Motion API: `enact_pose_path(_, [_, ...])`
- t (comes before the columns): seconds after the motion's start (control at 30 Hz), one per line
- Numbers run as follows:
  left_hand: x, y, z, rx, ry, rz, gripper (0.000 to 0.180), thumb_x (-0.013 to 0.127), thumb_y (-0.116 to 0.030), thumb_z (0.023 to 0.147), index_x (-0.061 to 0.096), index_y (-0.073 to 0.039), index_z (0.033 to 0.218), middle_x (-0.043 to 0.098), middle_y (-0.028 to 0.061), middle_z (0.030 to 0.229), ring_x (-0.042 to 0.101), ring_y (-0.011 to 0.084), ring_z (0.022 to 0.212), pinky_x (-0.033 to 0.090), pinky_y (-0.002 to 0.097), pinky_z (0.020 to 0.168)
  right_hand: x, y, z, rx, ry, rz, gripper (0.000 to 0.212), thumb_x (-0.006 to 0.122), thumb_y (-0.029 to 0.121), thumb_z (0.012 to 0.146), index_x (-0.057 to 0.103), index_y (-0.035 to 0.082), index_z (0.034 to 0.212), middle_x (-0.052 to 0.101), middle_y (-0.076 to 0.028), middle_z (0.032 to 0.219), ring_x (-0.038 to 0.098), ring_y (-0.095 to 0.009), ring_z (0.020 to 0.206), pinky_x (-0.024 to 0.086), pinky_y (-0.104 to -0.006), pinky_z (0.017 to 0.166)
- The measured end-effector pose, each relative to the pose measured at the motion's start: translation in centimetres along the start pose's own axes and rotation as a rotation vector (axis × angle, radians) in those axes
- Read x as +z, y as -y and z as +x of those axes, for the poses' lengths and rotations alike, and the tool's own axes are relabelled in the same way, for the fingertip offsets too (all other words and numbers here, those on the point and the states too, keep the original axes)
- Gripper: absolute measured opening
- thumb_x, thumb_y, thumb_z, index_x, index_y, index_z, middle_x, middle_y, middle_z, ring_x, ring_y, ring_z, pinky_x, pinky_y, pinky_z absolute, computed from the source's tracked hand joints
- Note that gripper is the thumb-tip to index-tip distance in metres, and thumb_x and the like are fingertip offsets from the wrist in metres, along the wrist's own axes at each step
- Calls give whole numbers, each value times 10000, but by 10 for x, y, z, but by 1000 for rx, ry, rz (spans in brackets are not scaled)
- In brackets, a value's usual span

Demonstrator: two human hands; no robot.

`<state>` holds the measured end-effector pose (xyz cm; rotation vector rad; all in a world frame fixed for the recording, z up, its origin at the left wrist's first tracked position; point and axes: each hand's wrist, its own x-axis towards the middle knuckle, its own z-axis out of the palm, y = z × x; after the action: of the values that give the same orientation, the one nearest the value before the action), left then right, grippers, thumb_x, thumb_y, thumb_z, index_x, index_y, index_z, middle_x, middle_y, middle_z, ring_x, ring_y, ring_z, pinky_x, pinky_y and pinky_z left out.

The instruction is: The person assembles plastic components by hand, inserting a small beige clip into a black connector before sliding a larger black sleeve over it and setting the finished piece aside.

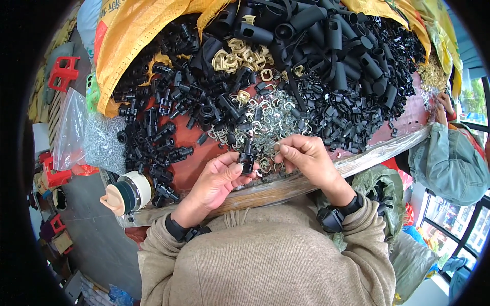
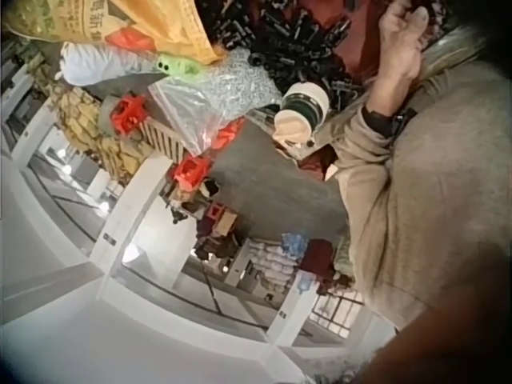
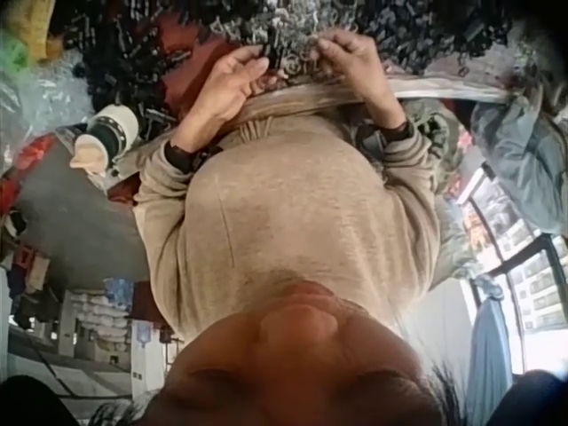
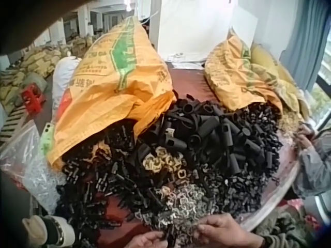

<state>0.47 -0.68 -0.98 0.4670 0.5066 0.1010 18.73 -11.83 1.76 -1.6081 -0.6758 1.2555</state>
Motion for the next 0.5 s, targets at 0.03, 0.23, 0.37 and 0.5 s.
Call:
enact_pose_path(0.03, [1,-1,0,-1,11,-1,251,541,-151,822,508,-13,1028,581,106,975,577,167,856,471,259,752,0,0,-1,28,16,76,164,488,136,858,567,-6,837,565,-19,631,475,-46,482,383,-163,433])
enact_pose_path(0.23, [7,1,4,29,40,6,269,552,-171,816,507,-13,1029,575,108,991,562,166,900,459,272,782,1,0,-8,88,138,150,168,488,148,861,559,2,816,572,-26,667,472,-42,506,387,-164,456])
enact_pose_path(0.37, [7,5,8,21,85,1,288,565,-187,806,508,-12,1027,573,111,996,552,168,922,452,283,801,9,4,-11,126,175,94,177,494,155,857,561,9,783,544,-6,602,464,-38,482,359,-167,428])
enact_pose_path(0.5, [8,6,11,18,121,-6,301,568,-188,803,500,-11,1036,569,117,1001,552,174,923,448,298,817,7,6,-12,153,221,-26,177,512,166,849,560,20,762,537,0,602,461,-34,491,359,-168,436])
